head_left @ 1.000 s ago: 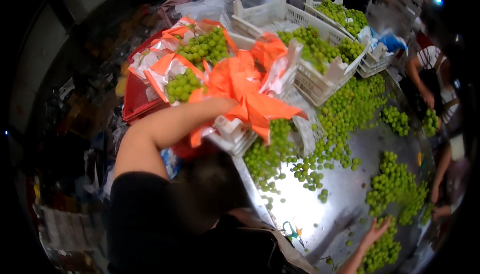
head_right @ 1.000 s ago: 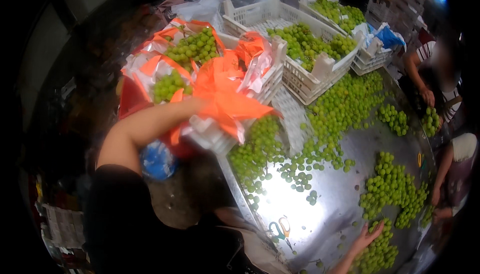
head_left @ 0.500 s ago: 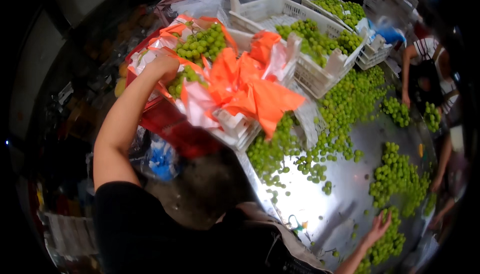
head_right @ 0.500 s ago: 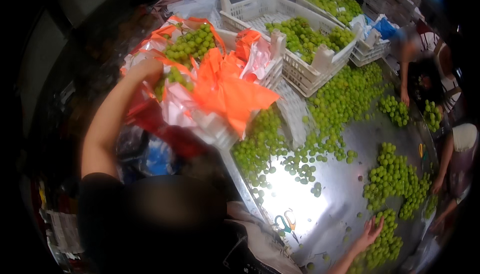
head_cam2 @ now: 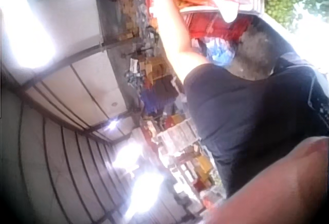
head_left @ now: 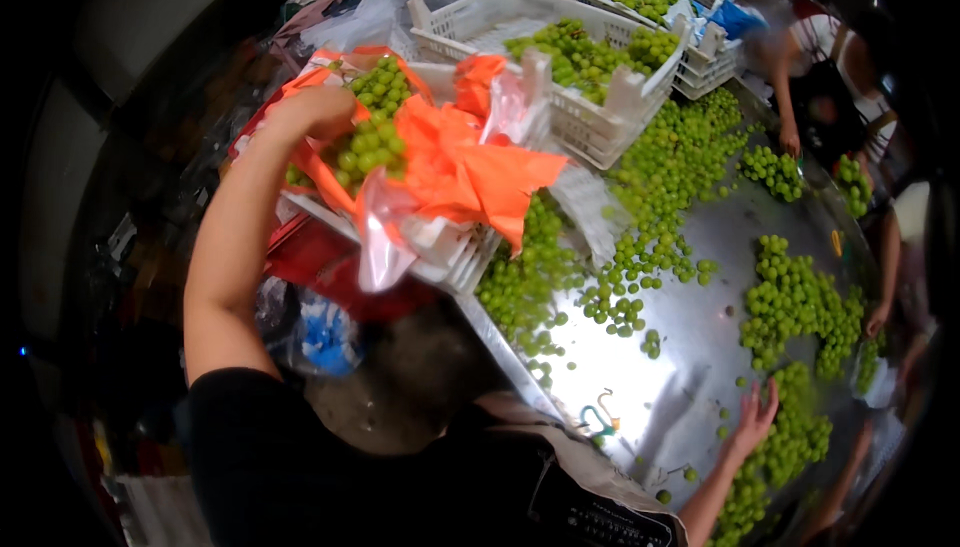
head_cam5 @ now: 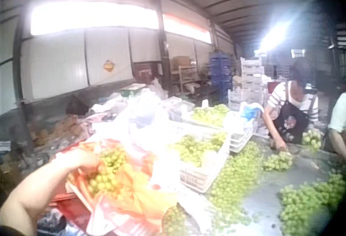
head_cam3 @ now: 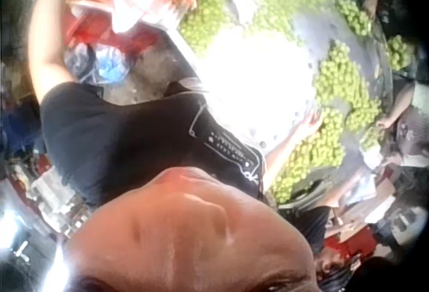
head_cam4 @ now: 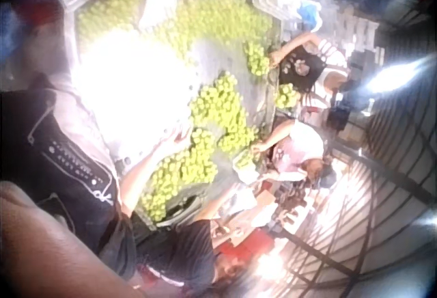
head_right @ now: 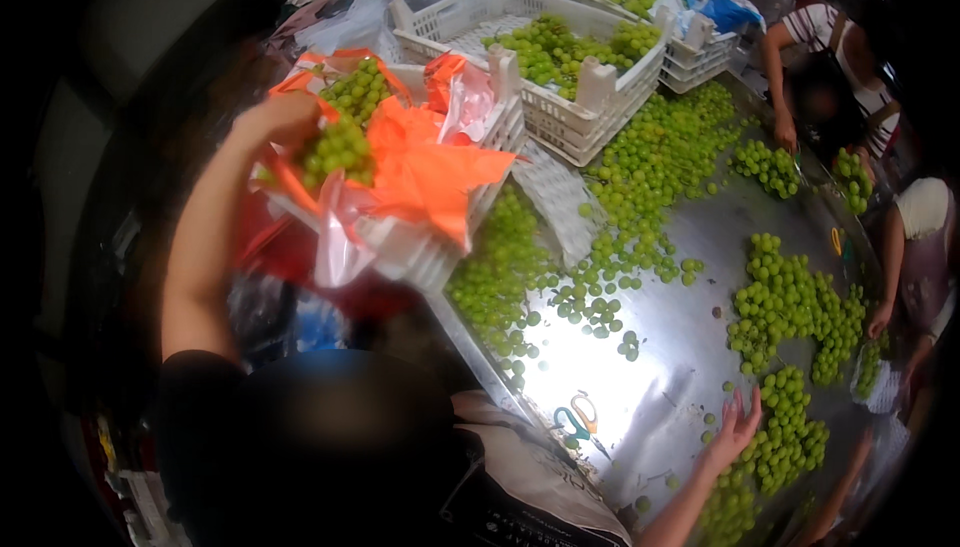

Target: The person sorts clusters of green grapes at a metal table, using scissors to trim the stems and removing individual grapes by hand before placing the clusters into white plastic bins.

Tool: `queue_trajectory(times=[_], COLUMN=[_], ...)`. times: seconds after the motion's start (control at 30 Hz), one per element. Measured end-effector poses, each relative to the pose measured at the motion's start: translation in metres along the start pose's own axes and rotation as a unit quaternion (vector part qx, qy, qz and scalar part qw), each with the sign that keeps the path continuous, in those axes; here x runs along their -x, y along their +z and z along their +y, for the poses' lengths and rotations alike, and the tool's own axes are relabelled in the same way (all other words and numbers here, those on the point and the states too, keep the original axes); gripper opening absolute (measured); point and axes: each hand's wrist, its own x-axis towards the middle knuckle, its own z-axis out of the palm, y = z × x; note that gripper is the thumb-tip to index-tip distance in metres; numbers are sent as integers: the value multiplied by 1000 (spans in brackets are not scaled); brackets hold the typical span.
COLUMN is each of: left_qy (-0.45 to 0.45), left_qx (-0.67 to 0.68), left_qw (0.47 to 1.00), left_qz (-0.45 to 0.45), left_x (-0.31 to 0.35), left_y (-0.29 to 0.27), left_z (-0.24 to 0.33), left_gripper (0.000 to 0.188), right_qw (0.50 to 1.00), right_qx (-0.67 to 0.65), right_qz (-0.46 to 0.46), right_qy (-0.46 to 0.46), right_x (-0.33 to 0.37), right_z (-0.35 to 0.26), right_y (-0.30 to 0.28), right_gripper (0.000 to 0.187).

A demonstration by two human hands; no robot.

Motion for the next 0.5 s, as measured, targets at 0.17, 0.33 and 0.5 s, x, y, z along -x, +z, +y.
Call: queue_trajectory(times=[0.17,0.33,0.5], left_qy=[-37,-34,96], left_qx=[-61,97,380], left_qw=[987,970,915], left_qz=[141,219,100], left_x=[34,28,-22], left_y=[-95,-133,-84], left_z=[-1,-28,-50], left_gripper=[22,23,28], right_qw=[999,995,994], right_qx=[10,11,-15], right_qz=[-22,-81,-92], right_qy=[32,52,53], right_x=[7,29,42], right_z=[4,15,25], right_y=[2,33,39], right_gripper=[39,38,38])
